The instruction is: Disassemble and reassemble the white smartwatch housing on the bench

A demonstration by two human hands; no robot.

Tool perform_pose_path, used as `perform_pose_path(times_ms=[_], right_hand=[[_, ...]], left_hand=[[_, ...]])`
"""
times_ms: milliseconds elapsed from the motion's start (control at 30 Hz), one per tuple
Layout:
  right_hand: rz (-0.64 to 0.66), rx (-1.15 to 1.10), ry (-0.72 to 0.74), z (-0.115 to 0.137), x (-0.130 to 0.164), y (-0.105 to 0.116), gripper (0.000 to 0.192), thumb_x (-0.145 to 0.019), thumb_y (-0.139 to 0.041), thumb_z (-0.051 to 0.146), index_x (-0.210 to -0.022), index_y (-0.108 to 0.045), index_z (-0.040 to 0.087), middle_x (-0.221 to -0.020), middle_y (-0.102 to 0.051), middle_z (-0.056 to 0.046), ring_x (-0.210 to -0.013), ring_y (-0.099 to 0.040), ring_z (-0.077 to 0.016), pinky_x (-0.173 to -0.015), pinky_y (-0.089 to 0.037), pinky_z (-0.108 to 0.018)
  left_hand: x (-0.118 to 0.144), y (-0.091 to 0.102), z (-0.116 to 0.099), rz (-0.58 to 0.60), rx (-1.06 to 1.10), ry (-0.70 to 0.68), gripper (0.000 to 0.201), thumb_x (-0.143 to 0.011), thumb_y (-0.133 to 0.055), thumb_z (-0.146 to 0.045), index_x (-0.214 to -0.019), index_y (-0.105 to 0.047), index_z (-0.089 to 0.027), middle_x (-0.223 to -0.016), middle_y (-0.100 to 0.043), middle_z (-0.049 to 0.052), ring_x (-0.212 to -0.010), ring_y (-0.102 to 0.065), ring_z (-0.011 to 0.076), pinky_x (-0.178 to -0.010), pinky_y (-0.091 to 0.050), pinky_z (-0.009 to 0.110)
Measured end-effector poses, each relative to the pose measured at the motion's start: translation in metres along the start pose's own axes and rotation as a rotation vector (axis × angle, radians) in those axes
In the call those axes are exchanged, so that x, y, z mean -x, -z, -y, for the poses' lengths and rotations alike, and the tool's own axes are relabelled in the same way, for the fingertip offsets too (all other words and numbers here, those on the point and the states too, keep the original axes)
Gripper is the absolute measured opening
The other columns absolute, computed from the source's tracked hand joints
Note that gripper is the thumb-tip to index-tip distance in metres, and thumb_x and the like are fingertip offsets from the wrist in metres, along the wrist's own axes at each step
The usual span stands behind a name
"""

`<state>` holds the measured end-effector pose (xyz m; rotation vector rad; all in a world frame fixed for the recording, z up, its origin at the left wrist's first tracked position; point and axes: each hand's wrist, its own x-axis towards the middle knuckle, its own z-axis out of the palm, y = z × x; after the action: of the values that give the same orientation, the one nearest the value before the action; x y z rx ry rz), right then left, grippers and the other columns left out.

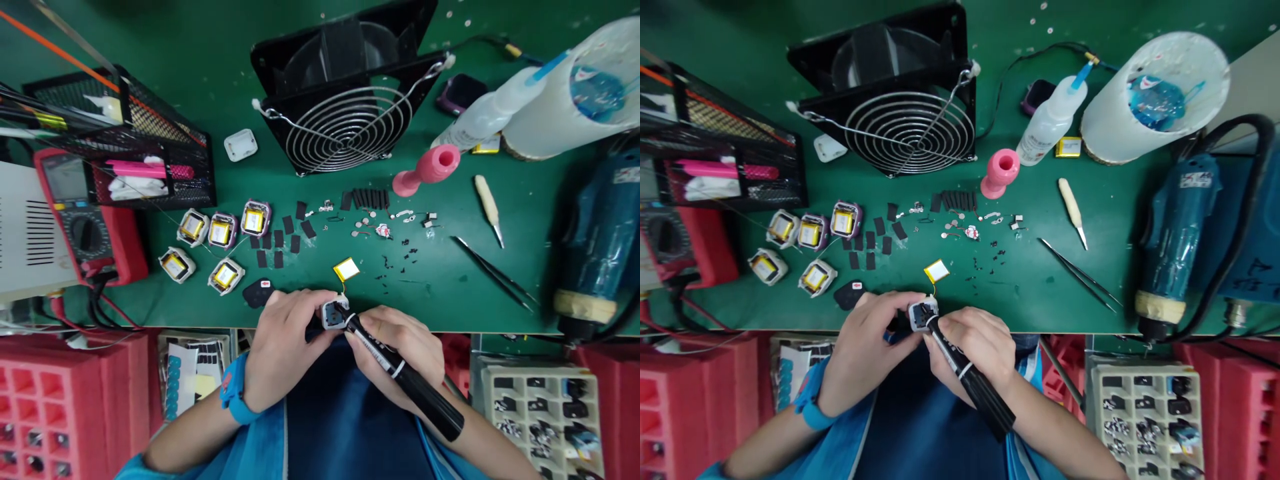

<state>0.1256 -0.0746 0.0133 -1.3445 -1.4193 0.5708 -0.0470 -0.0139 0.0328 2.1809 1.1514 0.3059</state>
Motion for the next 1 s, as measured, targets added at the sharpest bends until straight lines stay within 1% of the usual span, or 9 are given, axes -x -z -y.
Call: perform_pose_path(times_ms=[200,400,600,800,1000], right_hand=[[-0.023,0.020,0.002,-0.0001,0.0009,-0.0006,0.019,-0.083,-0.073,0.005,-0.095,-0.064,0.016,-0.075,-0.073,-0.005,-0.062,-0.072,-0.0176,-0.058,-0.062,-0.027],[-0.029,0.031,-0.005,0.0010,0.0009,0.0014,0.019,-0.083,-0.072,0.006,-0.096,-0.065,0.018,-0.075,-0.073,-0.004,-0.061,-0.072,-0.0171,-0.057,-0.062,-0.026],[-0.048,0.033,0.003,0.0008,0.0012,0.0008,0.019,-0.082,-0.073,0.004,-0.094,-0.065,0.017,-0.073,-0.073,-0.005,-0.061,-0.072,-0.0172,-0.058,-0.062,-0.026],[-0.034,0.038,0.007,0.0004,-0.0002,0.0021,0.019,-0.083,-0.073,0.007,-0.096,-0.066,0.019,-0.075,-0.074,-0.004,-0.062,-0.074,-0.0179,-0.057,-0.063,-0.027],[-0.024,0.040,-0.001,0.0006,0.0009,0.0027,0.018,-0.084,-0.073,0.007,-0.096,-0.065,0.018,-0.076,-0.074,-0.005,-0.062,-0.073,-0.0174,-0.058,-0.063,-0.027]], left_hand=[[-0.0002,0.0010,-0.0009,0.001,-0.002,0.011,0.014,-0.101,-0.063,-0.029,-0.114,-0.061,-0.024,-0.099,-0.076,0.000,-0.084,-0.070,0.0196,-0.073,-0.046,0.035],[0.0000,0.0004,-0.0013,-0.005,-0.007,0.018,0.014,-0.100,-0.064,-0.028,-0.113,-0.062,-0.024,-0.099,-0.077,0.000,-0.084,-0.071,0.0195,-0.074,-0.046,0.034],[-0.0002,0.0000,-0.0009,-0.014,-0.002,0.010,0.014,-0.101,-0.062,-0.031,-0.113,-0.062,-0.023,-0.099,-0.077,0.000,-0.083,-0.070,0.0192,-0.073,-0.045,0.034],[-0.0004,0.0006,-0.0015,0.005,0.006,0.043,0.015,-0.097,-0.066,-0.026,-0.112,-0.063,-0.024,-0.101,-0.077,0.001,-0.083,-0.070,0.0201,-0.073,-0.047,0.035],[-0.0009,0.0002,-0.0013,-0.019,0.003,0.014,0.013,-0.100,-0.063,-0.030,-0.112,-0.063,-0.023,-0.099,-0.077,0.001,-0.083,-0.070,0.0204,-0.073,-0.047,0.035]])
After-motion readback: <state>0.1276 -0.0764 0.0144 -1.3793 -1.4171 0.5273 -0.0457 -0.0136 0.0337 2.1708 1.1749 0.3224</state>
